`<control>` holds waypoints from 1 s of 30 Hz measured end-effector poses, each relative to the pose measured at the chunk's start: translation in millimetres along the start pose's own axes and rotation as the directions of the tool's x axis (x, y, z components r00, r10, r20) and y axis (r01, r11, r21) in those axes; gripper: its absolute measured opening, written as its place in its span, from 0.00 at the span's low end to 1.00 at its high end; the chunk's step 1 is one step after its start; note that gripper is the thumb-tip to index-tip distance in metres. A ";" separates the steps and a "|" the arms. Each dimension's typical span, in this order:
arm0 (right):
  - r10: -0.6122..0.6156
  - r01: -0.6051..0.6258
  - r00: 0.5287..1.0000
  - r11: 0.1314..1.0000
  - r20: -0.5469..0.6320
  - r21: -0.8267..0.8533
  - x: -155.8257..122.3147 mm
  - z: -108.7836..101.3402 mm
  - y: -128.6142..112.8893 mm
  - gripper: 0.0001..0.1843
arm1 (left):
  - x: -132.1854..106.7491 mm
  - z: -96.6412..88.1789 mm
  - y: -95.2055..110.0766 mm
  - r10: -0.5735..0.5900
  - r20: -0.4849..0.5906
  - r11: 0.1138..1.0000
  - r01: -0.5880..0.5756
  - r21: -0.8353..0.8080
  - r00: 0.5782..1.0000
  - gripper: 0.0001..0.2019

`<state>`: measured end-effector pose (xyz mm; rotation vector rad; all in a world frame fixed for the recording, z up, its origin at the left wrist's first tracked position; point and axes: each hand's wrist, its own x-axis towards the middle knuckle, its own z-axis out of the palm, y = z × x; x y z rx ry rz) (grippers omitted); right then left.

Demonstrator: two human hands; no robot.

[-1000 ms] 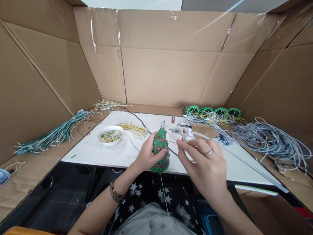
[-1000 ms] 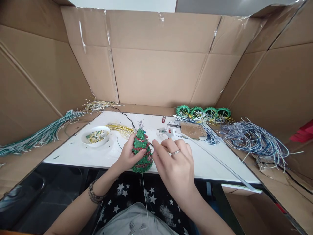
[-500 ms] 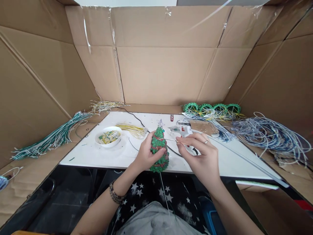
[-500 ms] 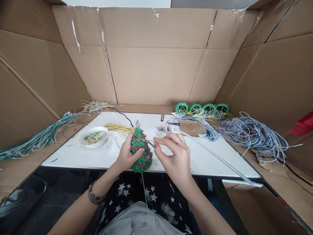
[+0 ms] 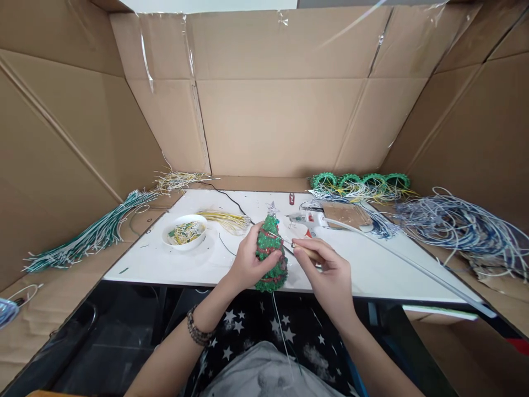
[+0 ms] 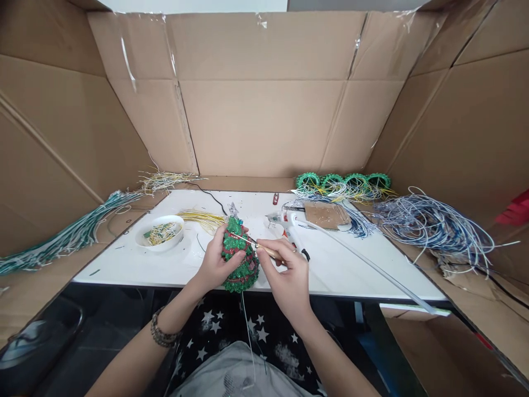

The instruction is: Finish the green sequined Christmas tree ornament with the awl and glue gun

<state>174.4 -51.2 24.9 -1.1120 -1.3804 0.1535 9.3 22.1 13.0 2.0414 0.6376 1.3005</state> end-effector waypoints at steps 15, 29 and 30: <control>-0.633 0.526 0.763 0.491 0.131 -0.695 3.6 -22.6 -33.7 0.17 | -0.1 0.1 -1.9 0.012 0.002 1.000 -0.012 -0.005 1.000 0.25; -0.582 0.555 0.792 0.560 0.184 -0.615 20.1 -24.0 -36.6 0.08 | -0.8 0.9 -0.8 -0.014 -0.005 1.000 0.014 -0.002 1.000 0.25; -0.580 0.551 0.797 0.582 0.169 -0.598 20.8 -23.6 -34.5 0.08 | -0.9 0.9 -0.8 -0.014 -0.007 1.000 0.014 -0.001 1.000 0.25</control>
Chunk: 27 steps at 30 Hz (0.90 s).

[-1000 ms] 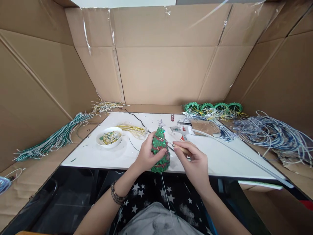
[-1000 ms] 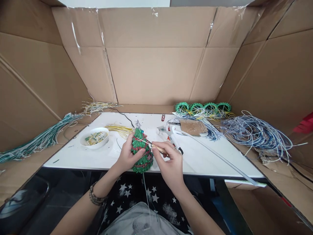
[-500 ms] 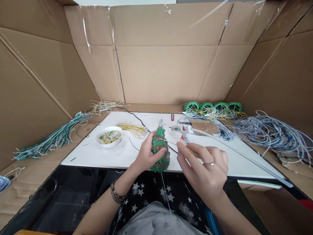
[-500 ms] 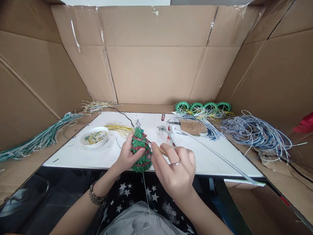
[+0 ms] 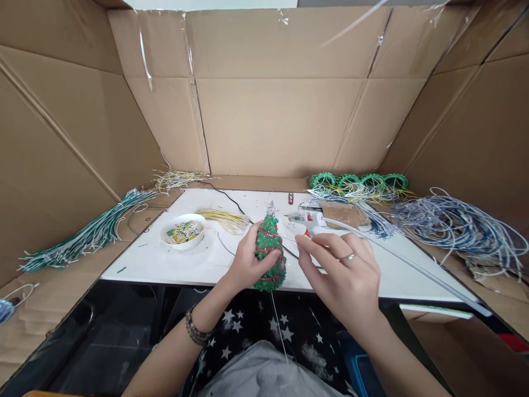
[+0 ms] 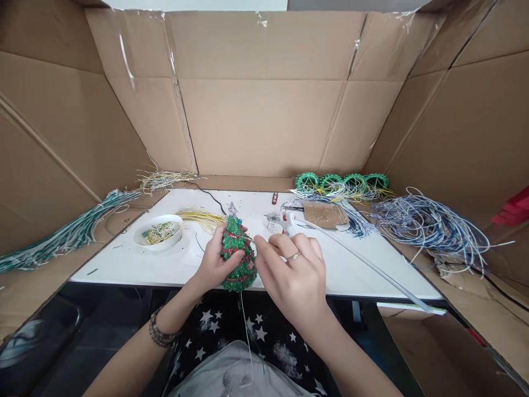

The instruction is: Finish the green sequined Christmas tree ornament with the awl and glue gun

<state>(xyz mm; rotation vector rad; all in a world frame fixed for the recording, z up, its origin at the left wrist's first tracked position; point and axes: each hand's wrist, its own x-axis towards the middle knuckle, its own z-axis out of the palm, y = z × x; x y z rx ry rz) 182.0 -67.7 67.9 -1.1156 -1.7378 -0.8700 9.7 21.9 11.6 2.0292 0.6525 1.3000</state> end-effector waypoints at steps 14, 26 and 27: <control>0.308 -0.342 0.940 0.833 0.148 0.436 -7.9 14.6 11.6 0.05 | 1.1 0.3 0.0 -0.004 0.009 1.000 0.004 -0.024 1.000 0.23; 0.488 -0.479 0.856 0.629 0.169 0.612 -28.9 36.0 -8.3 0.06 | 2.0 -0.7 -1.2 0.020 0.000 1.000 -0.020 0.010 1.000 0.25; 0.486 -0.472 0.860 0.635 0.158 0.612 -29.0 36.4 -8.9 0.07 | 2.1 -0.7 -0.8 0.024 0.002 1.000 -0.024 0.008 1.000 0.25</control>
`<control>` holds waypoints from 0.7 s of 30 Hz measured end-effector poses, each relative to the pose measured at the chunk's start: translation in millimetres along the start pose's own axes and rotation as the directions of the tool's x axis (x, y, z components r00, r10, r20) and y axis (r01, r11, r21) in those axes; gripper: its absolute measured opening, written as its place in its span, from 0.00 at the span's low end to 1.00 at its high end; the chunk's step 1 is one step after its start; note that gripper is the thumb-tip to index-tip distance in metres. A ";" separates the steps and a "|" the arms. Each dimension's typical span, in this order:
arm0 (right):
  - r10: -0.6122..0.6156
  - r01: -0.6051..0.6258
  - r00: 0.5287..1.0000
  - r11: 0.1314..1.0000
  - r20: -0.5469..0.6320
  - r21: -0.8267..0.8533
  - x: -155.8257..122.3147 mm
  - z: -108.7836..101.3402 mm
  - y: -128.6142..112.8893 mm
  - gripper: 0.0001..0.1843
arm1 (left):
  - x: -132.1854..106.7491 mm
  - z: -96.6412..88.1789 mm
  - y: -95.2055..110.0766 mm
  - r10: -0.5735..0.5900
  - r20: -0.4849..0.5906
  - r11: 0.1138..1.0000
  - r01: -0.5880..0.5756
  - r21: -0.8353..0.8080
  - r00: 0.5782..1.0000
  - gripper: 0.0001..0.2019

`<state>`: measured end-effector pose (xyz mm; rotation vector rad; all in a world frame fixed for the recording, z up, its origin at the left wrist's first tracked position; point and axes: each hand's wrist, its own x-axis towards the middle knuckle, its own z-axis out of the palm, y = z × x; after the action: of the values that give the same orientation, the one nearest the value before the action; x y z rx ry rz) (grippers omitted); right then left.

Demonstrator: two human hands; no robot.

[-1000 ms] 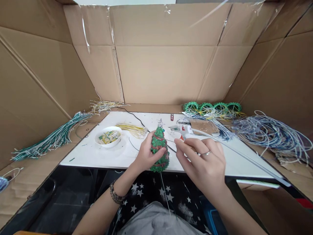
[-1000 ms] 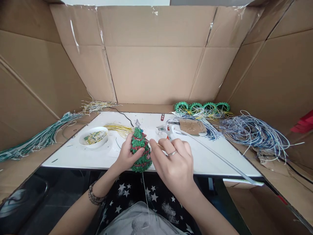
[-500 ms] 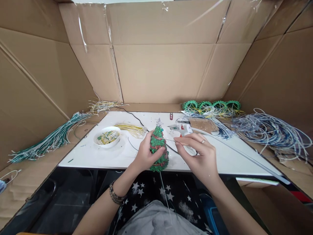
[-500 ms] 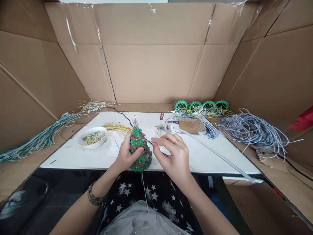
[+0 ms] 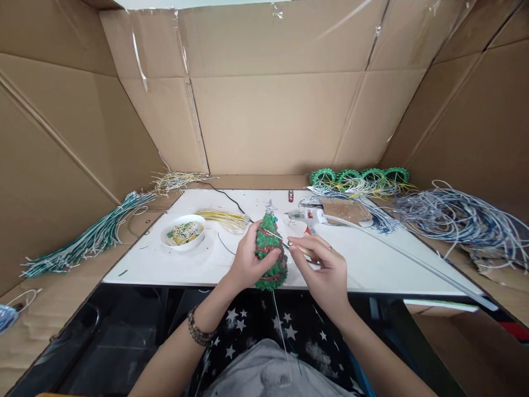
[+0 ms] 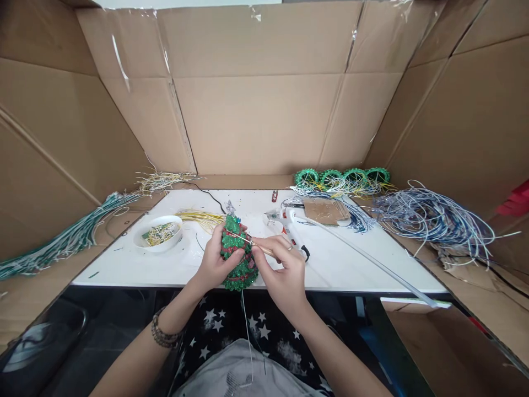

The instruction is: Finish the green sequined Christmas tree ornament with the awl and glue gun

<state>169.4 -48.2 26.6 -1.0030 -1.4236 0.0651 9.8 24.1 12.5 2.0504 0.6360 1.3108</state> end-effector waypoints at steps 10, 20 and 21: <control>-0.149 0.150 0.989 0.973 0.015 -0.175 10.3 -35.4 -16.4 0.09 | -0.3 -3.8 1.0 0.112 -0.086 0.993 -0.107 0.055 0.990 0.35; -0.277 0.300 0.938 0.950 0.210 -0.089 -0.5 -46.8 -43.4 0.13 | -10.2 -40.7 80.2 0.483 0.165 0.752 -0.504 0.425 0.860 0.06; -0.283 0.311 0.927 0.947 0.246 -0.081 1.0 -50.1 -45.0 0.12 | -11.3 -42.6 83.8 0.483 0.193 0.745 -0.516 0.422 0.854 0.05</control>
<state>188.1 -101.6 63.0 -0.8848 -1.7996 -0.1320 -28.0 -31.6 79.1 2.7960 0.3921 1.4657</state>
